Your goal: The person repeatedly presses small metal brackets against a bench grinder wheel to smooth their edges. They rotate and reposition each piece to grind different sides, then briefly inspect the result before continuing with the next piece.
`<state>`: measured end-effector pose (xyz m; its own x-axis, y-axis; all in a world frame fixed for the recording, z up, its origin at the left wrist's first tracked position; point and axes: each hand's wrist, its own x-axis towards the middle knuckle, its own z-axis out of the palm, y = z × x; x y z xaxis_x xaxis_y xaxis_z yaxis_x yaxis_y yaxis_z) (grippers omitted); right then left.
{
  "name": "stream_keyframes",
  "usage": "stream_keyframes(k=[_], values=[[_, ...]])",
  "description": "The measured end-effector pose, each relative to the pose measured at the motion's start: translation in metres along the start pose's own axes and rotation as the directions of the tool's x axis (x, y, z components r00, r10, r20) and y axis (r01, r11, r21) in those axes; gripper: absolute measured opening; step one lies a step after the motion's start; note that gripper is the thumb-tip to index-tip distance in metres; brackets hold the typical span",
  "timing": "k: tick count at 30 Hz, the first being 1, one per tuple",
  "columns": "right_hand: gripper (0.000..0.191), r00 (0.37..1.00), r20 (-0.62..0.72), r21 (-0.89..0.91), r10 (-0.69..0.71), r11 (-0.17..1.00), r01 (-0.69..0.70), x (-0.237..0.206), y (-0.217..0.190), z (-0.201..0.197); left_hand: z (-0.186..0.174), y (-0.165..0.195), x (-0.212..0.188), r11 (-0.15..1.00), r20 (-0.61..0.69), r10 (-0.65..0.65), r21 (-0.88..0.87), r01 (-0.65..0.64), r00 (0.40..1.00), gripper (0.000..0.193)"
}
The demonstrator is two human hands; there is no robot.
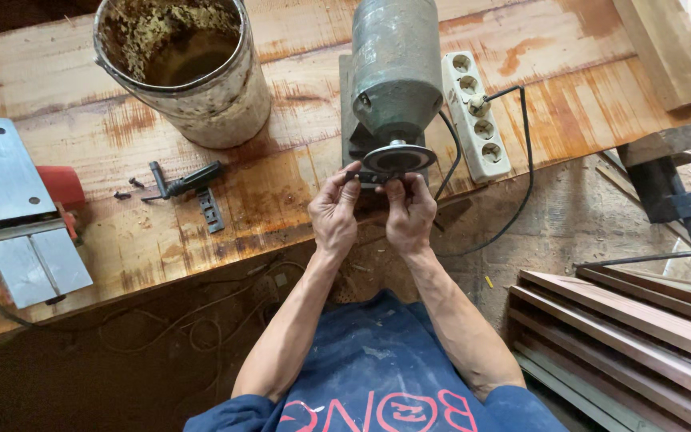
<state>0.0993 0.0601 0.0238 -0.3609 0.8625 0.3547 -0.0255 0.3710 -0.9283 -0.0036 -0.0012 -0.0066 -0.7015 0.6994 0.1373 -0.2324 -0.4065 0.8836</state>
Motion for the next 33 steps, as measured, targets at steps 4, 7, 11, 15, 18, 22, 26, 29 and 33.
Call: stream_keyframes(k=[4,7,11,15,18,22,26,29,33], values=[[0.017,0.997,-0.024,0.007,0.079,0.997,-0.078,-0.001,0.006,-0.004,0.0,-0.002,0.0,0.999,0.009,-0.001,0.048,0.0,1.0,0.03],[0.017,0.997,-0.004,0.11,0.077,0.991,-0.076,-0.002,0.01,-0.006,0.0,-0.002,0.001,0.986,0.031,0.069,0.151,-0.073,0.997,0.028],[0.018,0.997,0.002,0.131,0.072,0.989,-0.071,-0.001,0.012,-0.007,-0.001,-0.002,0.0,0.975,0.038,0.072,0.209,-0.078,0.997,0.026],[0.019,0.998,0.02,0.114,0.053,0.992,-0.055,-0.001,0.013,-0.005,-0.004,-0.001,-0.001,0.992,-0.001,0.033,0.119,-0.033,0.999,0.027],[0.021,0.997,0.055,0.084,0.05,0.995,-0.054,-0.001,0.012,-0.004,-0.009,-0.001,-0.002,0.999,-0.019,-0.028,0.018,0.028,0.999,0.027],[0.021,0.996,0.059,0.05,0.072,0.996,-0.075,0.0,0.01,-0.004,-0.012,-0.001,-0.003,0.998,-0.026,-0.062,0.0,0.062,0.998,0.027],[0.022,0.995,0.068,0.042,0.069,0.997,-0.072,0.001,0.01,-0.004,-0.013,-0.003,-0.003,0.998,-0.02,-0.053,-0.025,0.053,0.998,0.027],[0.021,0.993,0.071,0.127,0.099,0.986,-0.107,0.001,0.012,-0.004,-0.011,-0.004,-0.003,0.997,-0.017,-0.057,-0.054,0.056,0.998,0.026],[0.02,0.987,0.079,0.192,0.138,0.97,-0.151,0.001,0.014,-0.004,-0.011,-0.005,-0.004,1.0,-0.014,-0.024,0.013,0.024,1.0,0.026]])
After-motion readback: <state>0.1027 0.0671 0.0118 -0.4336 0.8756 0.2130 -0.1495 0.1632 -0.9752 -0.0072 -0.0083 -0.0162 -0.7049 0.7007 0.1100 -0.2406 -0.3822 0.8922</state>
